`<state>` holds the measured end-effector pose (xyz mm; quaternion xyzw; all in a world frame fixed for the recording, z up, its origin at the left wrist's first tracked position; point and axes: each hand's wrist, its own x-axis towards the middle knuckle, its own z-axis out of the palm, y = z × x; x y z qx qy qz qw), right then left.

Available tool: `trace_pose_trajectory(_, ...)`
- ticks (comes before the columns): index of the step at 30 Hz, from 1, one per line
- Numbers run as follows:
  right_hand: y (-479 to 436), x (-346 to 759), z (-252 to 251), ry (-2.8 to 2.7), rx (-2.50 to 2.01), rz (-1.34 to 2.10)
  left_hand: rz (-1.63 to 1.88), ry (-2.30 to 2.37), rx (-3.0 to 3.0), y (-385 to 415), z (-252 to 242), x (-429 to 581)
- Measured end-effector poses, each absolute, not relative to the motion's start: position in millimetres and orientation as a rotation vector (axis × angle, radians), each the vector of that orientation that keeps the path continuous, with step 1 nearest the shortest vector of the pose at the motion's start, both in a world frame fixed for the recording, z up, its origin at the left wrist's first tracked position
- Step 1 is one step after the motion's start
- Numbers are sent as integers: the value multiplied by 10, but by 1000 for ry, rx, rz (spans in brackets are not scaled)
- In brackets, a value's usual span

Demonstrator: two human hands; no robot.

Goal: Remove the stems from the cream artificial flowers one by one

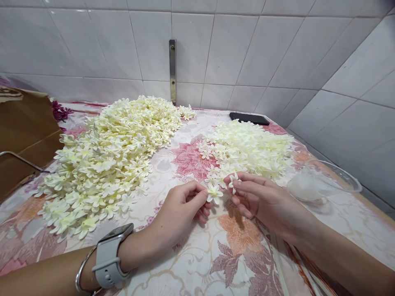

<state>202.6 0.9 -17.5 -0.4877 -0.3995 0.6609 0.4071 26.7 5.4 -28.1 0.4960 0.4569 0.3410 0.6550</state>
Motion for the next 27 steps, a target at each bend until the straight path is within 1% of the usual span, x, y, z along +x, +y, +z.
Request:
trace_pose_trajectory(3, 27, 2047, -181, -1058, -1287, 1597, 772, 1041, 1121, 59, -274, 268)
trace_pose_trajectory(11, 45, 2118, -199, -1173, -1437, 1225, 774, 1049, 1087, 60, -244, 279)
trace_pose_trajectory(13, 65, 2136, -214, -1328, -1527, 978, 771, 1045, 1078, 56, -241, 277)
trace_pose_trajectory(15, 88, 2147, -231, -1530, -1557, 589, 771, 1041, 1074, 51, -244, 273)
trace_pose_trajectory(18, 80, 2128, -240, -1795, -1378, 9, 768, 1030, 1100, 35, -258, 262)
trace_pose_trajectory(20, 29, 2083, -237, -1979, -1185, -204, 776, 1013, 1146, 16, -268, 250)
trace_pose_trajectory(24, -93, 1974, -243, -2219, -983, -319, 754, 968, 1264, -33, -280, 228)
trace_pose_trajectory(27, -115, 1944, -253, -2205, -968, -209, 723, 912, 1286, -47, -286, 230)
